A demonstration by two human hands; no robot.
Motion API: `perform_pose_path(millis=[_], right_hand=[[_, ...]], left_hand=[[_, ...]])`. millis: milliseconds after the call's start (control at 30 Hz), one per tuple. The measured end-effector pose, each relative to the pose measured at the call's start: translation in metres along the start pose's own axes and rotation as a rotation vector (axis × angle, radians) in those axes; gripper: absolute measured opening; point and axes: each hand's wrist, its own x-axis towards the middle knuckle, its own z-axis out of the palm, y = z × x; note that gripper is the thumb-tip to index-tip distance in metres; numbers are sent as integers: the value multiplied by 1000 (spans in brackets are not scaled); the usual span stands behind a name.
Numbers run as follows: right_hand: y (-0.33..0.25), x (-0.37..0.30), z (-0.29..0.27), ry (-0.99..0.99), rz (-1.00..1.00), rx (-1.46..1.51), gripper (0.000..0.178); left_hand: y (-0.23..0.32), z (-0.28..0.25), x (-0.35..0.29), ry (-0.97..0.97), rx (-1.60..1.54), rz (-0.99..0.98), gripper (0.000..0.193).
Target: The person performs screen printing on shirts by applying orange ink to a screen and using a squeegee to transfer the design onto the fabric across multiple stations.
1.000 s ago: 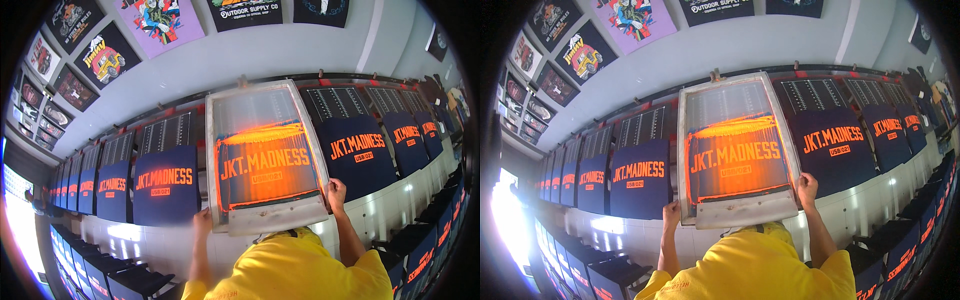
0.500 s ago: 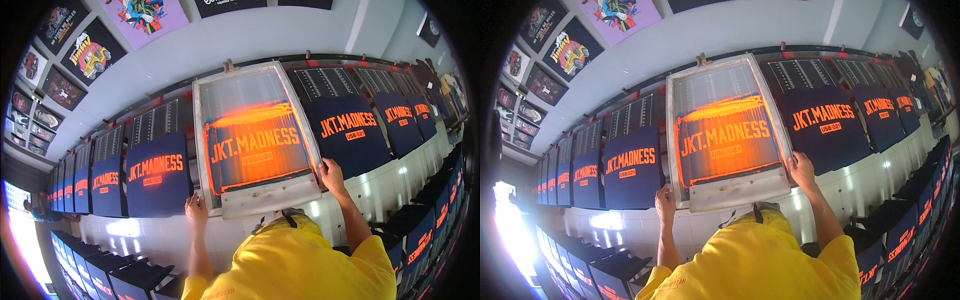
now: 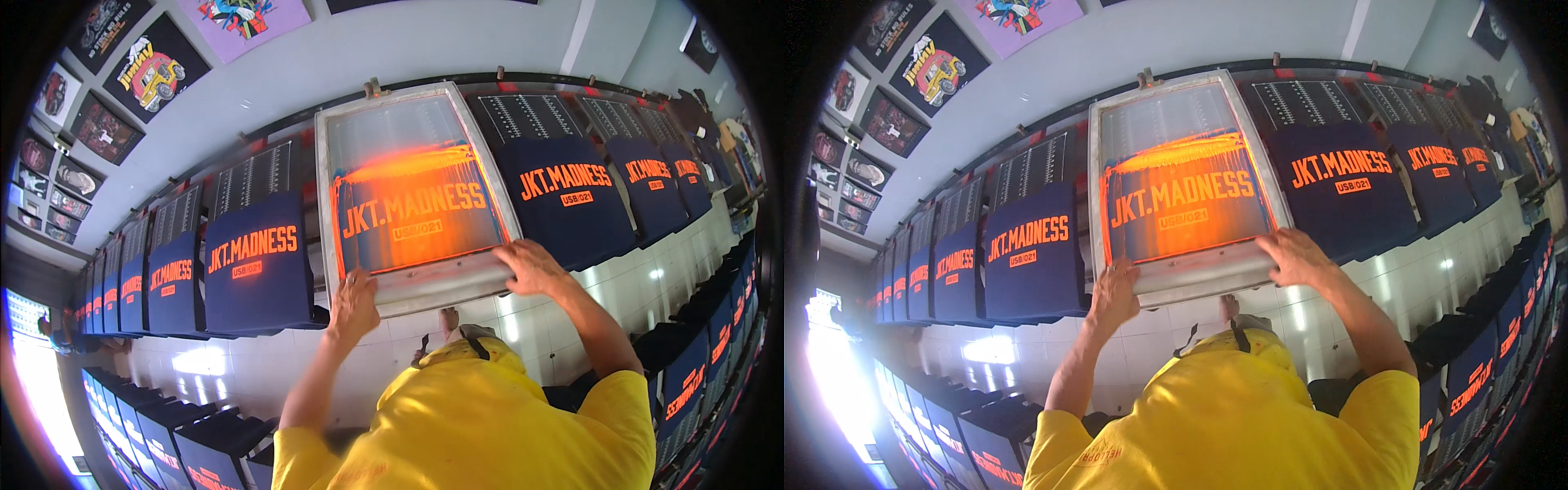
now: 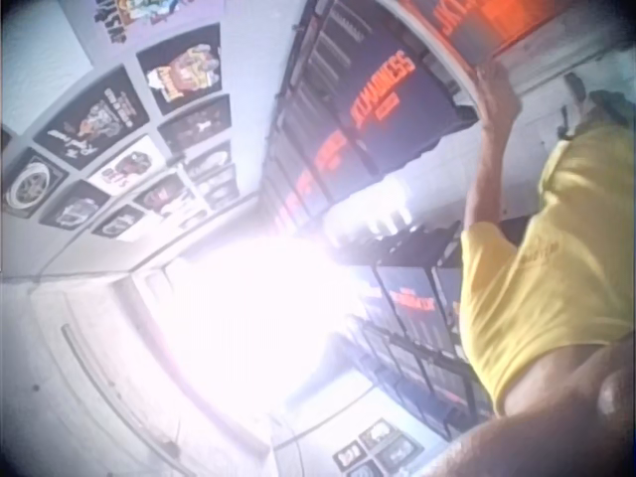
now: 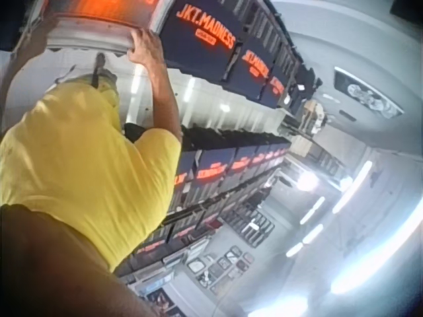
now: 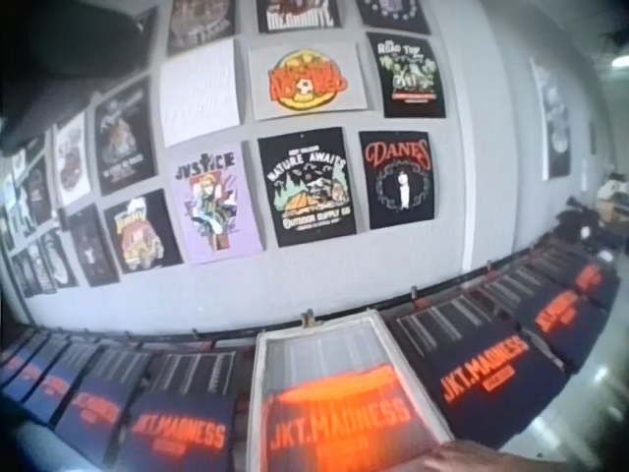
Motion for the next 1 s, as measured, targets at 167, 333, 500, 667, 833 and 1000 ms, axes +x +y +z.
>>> perform_pose_path(millis=[167,333,500,667,833,1000], right_hand=[[10,37,-9,94,134,93,18],[4,33,-16,230,68,-26,18],[-9,4,8,215,60,-79,25],[-12,-14,41,374,-1,-95,27],[8,17,40,419,1,-97,27],[52,90,18,384,-9,-124,27]], left_hand=[[-14,-21,44,-254,-48,-268,29],[-5,-46,48,-90,-50,-175,18],[2,-19,11,-35,-13,-186,31],[15,11,-13,145,11,-118,29],[-11,34,12,201,49,-79,40],[-45,21,86,139,81,-76,32]])
